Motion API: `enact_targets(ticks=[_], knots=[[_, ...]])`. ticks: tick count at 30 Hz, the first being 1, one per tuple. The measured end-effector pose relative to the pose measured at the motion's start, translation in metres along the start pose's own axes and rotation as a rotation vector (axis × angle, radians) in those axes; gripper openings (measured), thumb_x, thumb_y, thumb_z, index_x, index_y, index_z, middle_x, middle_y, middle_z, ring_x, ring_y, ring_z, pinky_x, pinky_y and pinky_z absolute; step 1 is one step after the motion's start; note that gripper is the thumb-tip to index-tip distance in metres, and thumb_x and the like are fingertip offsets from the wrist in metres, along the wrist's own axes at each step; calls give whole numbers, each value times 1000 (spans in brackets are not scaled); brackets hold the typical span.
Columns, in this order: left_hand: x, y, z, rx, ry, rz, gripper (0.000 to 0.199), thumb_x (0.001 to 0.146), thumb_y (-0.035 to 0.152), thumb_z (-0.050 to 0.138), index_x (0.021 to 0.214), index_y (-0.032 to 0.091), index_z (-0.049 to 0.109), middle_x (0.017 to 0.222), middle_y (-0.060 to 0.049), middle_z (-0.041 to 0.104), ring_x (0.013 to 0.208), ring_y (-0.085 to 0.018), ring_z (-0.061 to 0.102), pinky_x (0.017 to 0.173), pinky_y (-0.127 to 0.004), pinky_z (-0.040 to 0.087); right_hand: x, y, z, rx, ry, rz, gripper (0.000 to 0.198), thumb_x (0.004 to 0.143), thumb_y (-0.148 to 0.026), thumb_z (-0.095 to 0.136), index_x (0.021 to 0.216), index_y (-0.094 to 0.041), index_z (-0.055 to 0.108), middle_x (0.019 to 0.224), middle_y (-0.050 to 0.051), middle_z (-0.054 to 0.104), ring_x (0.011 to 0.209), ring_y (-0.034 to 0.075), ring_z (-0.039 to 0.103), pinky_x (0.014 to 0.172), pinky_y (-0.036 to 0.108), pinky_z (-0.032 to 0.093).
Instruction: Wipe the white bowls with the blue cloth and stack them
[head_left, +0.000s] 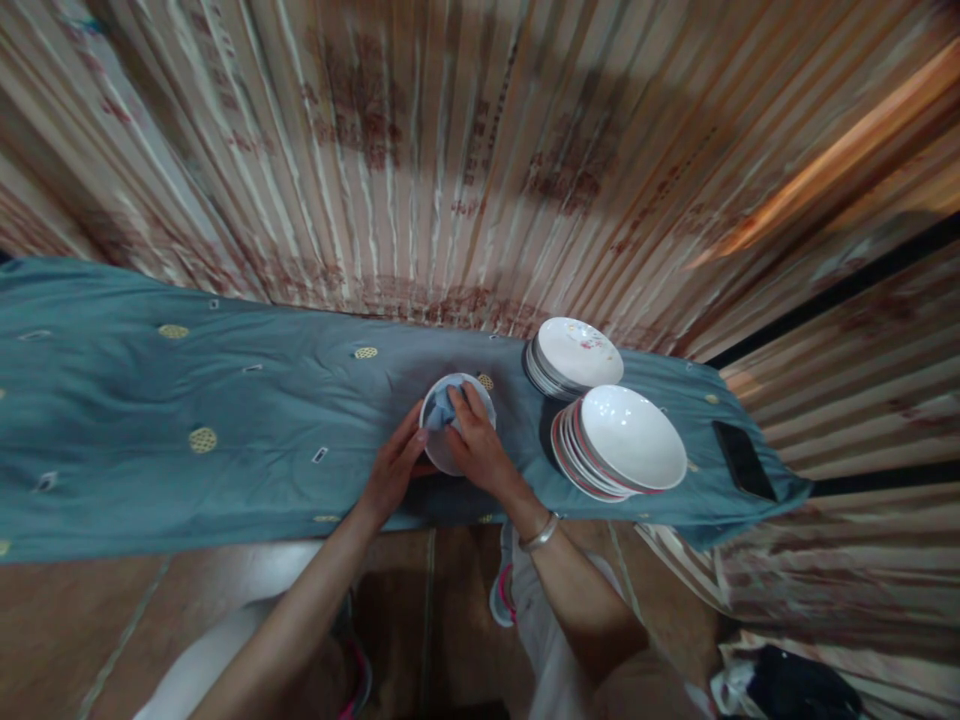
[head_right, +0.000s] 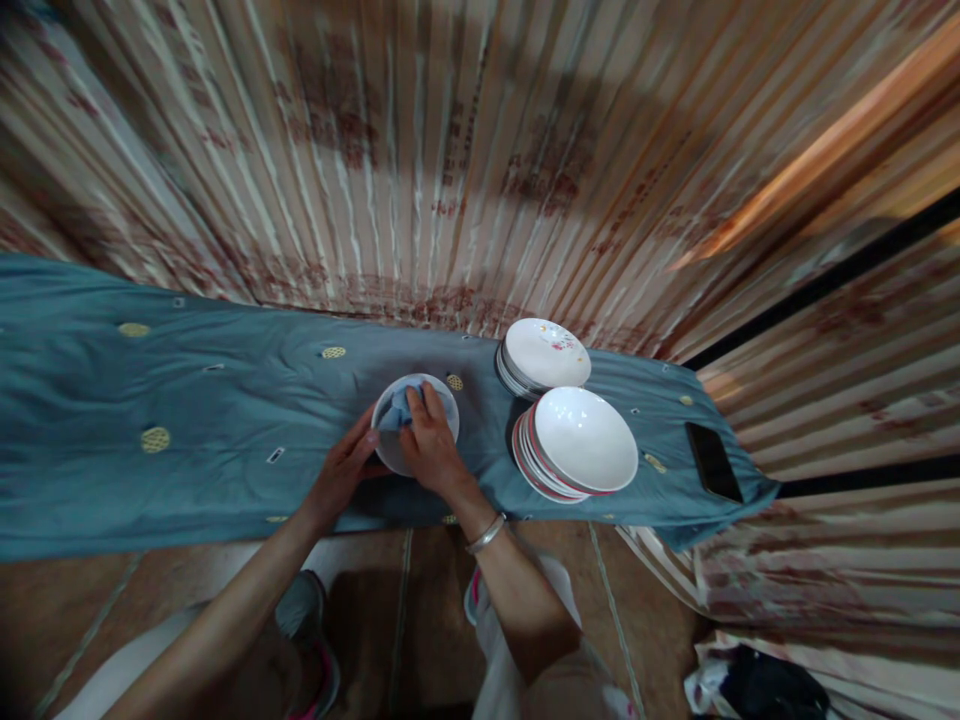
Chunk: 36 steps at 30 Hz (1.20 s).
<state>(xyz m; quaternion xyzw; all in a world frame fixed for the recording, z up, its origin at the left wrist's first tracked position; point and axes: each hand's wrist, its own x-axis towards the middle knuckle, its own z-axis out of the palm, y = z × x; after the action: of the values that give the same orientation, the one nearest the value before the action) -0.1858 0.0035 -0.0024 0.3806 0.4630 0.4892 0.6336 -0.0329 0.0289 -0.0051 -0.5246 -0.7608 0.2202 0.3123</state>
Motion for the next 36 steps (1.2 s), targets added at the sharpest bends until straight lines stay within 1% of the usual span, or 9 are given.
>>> enact_targets(ticks=[4, 7, 13, 18, 21, 24, 29, 32, 36], knots=[[0, 1, 1, -2, -6, 8, 70, 77, 49, 67, 141, 26, 50, 143, -7, 53, 120, -32, 55, 73, -35, 61, 0, -2, -4, -246, 1, 10, 56, 89, -11, 42, 144, -1, 38, 155, 25, 29, 148, 31, 19, 119, 53, 23], [0, 0, 1, -9, -6, -3, 72, 77, 49, 68, 142, 25, 49, 140, -8, 55, 117, -31, 56, 72, -35, 61, -1, -5, -8, -383, -34, 55, 54, 88, -7, 41, 141, 2, 40, 153, 26, 31, 146, 33, 21, 116, 53, 29], [0, 0, 1, -6, 28, -14, 68, 78, 47, 67, 140, 25, 51, 135, -8, 59, 112, -29, 59, 73, -35, 61, -5, -2, -14, -516, -74, 69, 45, 89, -6, 40, 133, -9, 52, 149, 18, 43, 143, 31, 29, 108, 51, 38], [1, 0, 1, -5, 44, -15, 68, 77, 47, 68, 139, 24, 52, 131, -9, 61, 110, -29, 59, 71, -35, 61, -10, -1, -21, -548, -160, 59, 33, 91, -10, 43, 118, -13, 61, 139, 15, 53, 136, 29, 37, 103, 49, 43], [2, 0, 1, -9, 50, -13, 68, 76, 47, 68, 138, 24, 53, 132, -8, 60, 110, -29, 59, 71, -35, 61, -12, -2, -22, -493, -203, 41, 29, 89, -9, 46, 110, -13, 65, 132, 16, 58, 131, 28, 44, 107, 47, 40], [1, 0, 2, -2, 45, -8, 70, 75, 49, 69, 139, 23, 53, 136, -8, 58, 109, -29, 60, 71, -34, 61, -16, -4, -20, -397, -222, 9, 29, 88, -8, 46, 110, -13, 66, 129, 16, 60, 128, 25, 49, 110, 43, 39], [2, -1, 3, -9, 40, -6, 71, 76, 48, 67, 140, 23, 50, 138, -9, 57, 113, -30, 59, 71, -33, 61, -22, -6, -7, -184, -201, 17, 37, 92, -13, 43, 125, -13, 59, 138, 16, 55, 132, 23, 48, 112, 44, 38], [3, -5, 2, -8, 61, 1, 69, 77, 48, 67, 139, 23, 51, 142, -8, 54, 117, -30, 58, 73, -34, 60, -23, -7, 2, -16, -185, 15, 44, 93, -14, 40, 135, -17, 54, 145, 13, 50, 136, 21, 45, 114, 43, 36], [7, -13, -3, 28, 105, 48, 63, 78, 50, 66, 134, 25, 57, 142, -6, 55, 126, -29, 54, 88, -35, 56, -21, -11, 3, 199, -194, -39, 49, 90, -12, 41, 137, -22, 53, 143, 8, 53, 133, 17, 48, 115, 38, 36]])
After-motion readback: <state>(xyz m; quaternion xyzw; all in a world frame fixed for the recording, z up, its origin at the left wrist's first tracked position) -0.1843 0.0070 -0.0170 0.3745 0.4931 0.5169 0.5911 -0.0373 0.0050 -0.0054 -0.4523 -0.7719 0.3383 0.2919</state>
